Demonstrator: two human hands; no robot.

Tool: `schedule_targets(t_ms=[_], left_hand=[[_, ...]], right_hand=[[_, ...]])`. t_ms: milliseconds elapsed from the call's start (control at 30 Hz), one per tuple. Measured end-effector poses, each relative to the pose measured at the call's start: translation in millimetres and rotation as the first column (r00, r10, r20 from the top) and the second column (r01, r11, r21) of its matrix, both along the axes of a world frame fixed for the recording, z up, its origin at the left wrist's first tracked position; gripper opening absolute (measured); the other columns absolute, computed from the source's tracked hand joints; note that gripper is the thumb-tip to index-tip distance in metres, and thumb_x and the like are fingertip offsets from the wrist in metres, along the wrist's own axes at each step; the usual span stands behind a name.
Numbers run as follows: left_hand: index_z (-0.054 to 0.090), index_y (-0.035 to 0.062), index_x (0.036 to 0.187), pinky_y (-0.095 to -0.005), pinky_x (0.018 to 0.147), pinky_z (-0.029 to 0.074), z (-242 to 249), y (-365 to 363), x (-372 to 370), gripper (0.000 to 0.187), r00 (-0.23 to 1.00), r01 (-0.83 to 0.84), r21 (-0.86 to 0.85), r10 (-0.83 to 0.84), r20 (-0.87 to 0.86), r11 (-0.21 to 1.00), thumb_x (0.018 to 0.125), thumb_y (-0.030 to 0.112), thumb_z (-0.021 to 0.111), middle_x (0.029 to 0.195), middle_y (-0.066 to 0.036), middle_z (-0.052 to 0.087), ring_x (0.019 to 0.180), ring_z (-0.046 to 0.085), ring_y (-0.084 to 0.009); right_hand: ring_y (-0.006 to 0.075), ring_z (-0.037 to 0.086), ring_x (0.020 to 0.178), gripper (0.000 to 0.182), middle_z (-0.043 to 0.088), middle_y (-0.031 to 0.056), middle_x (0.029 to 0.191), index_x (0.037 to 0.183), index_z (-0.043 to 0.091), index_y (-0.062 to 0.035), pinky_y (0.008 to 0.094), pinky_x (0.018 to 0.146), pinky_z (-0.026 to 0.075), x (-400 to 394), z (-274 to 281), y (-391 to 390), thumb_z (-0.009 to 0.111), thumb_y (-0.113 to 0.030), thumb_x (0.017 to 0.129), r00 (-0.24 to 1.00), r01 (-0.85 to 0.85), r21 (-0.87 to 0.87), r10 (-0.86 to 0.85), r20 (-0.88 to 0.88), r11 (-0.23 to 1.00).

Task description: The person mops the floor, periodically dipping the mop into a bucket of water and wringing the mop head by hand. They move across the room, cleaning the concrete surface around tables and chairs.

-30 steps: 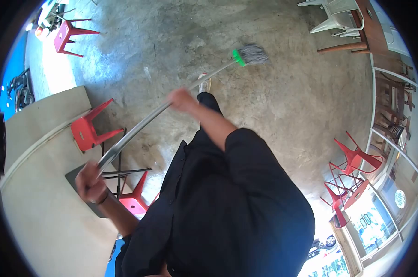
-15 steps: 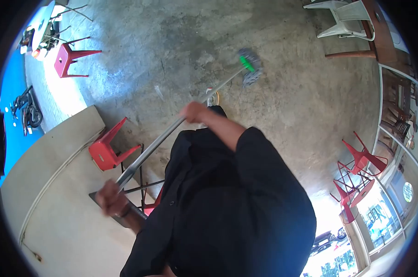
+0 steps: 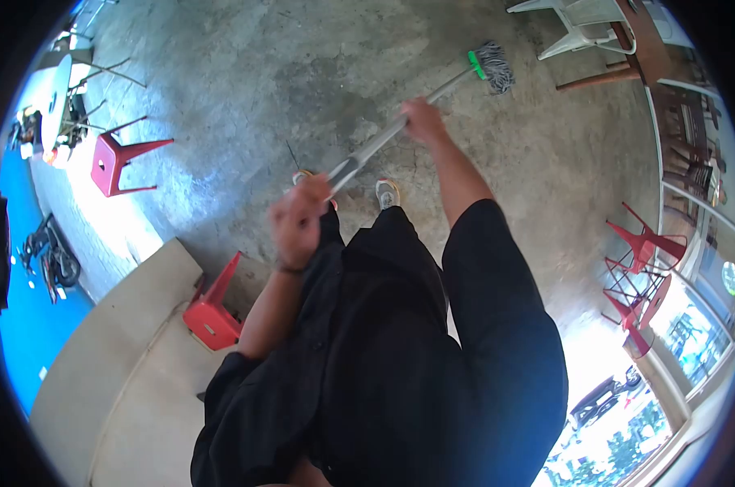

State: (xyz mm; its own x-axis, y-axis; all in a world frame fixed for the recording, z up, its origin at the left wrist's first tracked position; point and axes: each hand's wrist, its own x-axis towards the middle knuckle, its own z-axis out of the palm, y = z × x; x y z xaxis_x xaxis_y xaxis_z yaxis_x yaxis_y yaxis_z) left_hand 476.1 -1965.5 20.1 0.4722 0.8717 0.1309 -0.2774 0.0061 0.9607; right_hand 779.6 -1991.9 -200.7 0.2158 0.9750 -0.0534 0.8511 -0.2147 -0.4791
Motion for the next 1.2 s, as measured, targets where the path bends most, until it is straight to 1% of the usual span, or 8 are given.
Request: schedule_targets(t_ms=[100, 200, 300, 433, 700, 833, 1000, 1200], left_hand=[[0.039, 0.0035, 0.061, -0.0449, 0.078, 0.047, 10.5, 47.2, -130.6, 0.033, 0.979, -0.12, -0.191, 0.148, 0.141, 0.974, 0.091, 0.014, 0.041, 0.071, -0.016, 0.055, 0.07, 0.055, -0.0271], [0.059, -0.0007, 0.111, -0.0562, 0.093, 0.039, 57.9, 97.4, -291.3, 0.047, 0.988, -0.029, -0.152, 0.052, 0.144, 0.988, 0.096, 0.031, 0.028, 0.105, -0.03, 0.061, 0.102, 0.058, -0.0385], [0.042, 0.011, 0.062, -0.0419, 0.067, 0.037, 147.9, 121.5, -363.5, 0.048, 0.979, -0.196, 0.158, 0.183, 0.089, 0.968, 0.098, 0.036, 0.022, 0.057, -0.008, 0.048, 0.066, 0.048, -0.0243], [0.032, 0.0153, 0.057, -0.0316, 0.059, 0.033, 212.8, 116.6, -389.9, 0.044, 0.897, -0.422, 0.05, 0.409, 0.169, 0.905, 0.098, 0.031, 0.031, 0.051, 0.0, 0.029, 0.056, 0.032, -0.0146], [0.028, 0.0169, 0.055, -0.0277, 0.054, 0.028, 170.9, 163.5, -286.1, 0.044, 0.846, -0.424, -0.094, 0.431, 0.313, 0.901, 0.097, 0.03, 0.036, 0.053, 0.003, 0.023, 0.053, 0.027, -0.0119], [0.032, 0.0124, 0.056, -0.0325, 0.052, 0.031, 85.5, 182.9, -174.5, 0.041, 0.859, -0.511, -0.039, 0.512, 0.016, 0.859, 0.094, 0.027, 0.036, 0.052, -0.004, 0.034, 0.054, 0.035, -0.0164], [0.062, -0.0041, 0.086, -0.04, 0.091, 0.04, 1.4, 191.7, 19.4, 0.023, 0.998, -0.048, -0.363, 0.028, -0.059, 0.93, 0.092, 0.013, 0.048, 0.099, -0.018, 0.061, 0.094, 0.056, -0.0257], [0.057, -0.0025, 0.066, -0.0454, 0.098, 0.035, -22.8, 251.4, 187.0, 0.035, 0.944, 0.321, -0.19, -0.329, -0.014, 0.928, 0.093, 0.014, 0.044, 0.087, -0.017, 0.061, 0.098, 0.056, -0.0285]], right_hand=[[0.0302, 0.056, 0.083, 0.015, 0.061, 0.0068, 0.08, 0.076, 0.067, -0.0163, 0.0409, 0.078, 0.045, -112.1, -10.0, 37.9, 0.07, -0.006, 0.066, 0.989, -0.071, 0.05, 0.077, -0.129, 0.996], [0.0283, 0.058, 0.081, 0.015, 0.063, 0.0065, 0.076, 0.083, 0.072, -0.0181, 0.0413, 0.074, 0.043, -255.6, 16.4, 82.8, 0.063, -0.017, 0.071, 0.9, -0.272, 0.179, 0.316, -0.302, 0.946], [0.0309, 0.063, 0.077, 0.014, 0.065, 0.0097, 0.078, 0.084, 0.071, -0.0172, 0.0445, 0.069, 0.049, -395.6, 41.6, 117.7, 0.061, -0.021, 0.076, 0.783, -0.364, 0.242, 0.437, -0.443, 0.899], [0.0366, 0.064, 0.073, 0.015, 0.064, 0.016, 0.071, 0.07, 0.063, -0.0097, 0.0473, 0.066, 0.05, -477.8, 89.0, 146.2, 0.055, -0.022, 0.072, 0.651, -0.559, 0.167, 0.555, -0.517, 0.812], [0.0371, 0.063, 0.07, 0.013, 0.063, 0.0159, 0.07, 0.068, 0.063, -0.0099, 0.0476, 0.063, 0.05, -356.3, 62.6, 185.3, 0.056, -0.021, 0.067, 0.638, -0.668, 0.102, 0.638, -0.431, 0.737], [0.0345, 0.063, 0.074, 0.014, 0.064, 0.0128, 0.075, 0.075, 0.065, -0.0121, 0.0462, 0.067, 0.05, -193.4, 10.0, 198.3, 0.06, -0.017, 0.063, 0.744, -0.597, -0.002, 0.553, -0.376, 0.802], [0.0258, 0.062, 0.093, 0.01, 0.064, 0.005, 0.088, 0.08, 0.065, -0.0181, 0.0489, 0.079, 0.043, 55.5, -18.9, 198.7, 0.066, -0.024, 0.072, 0.935, -0.198, -0.441, 0.304, 0.183, 0.875], [0.0244, 0.056, 0.105, 0.016, 0.061, 0.0057, 0.099, 0.087, 0.062, -0.0158, 0.052, 0.085, 0.042, 207.3, -7.6, 228.8, 0.067, -0.029, 0.079, 0.962, 0.224, -0.395, -0.136, 0.239, 0.891]])
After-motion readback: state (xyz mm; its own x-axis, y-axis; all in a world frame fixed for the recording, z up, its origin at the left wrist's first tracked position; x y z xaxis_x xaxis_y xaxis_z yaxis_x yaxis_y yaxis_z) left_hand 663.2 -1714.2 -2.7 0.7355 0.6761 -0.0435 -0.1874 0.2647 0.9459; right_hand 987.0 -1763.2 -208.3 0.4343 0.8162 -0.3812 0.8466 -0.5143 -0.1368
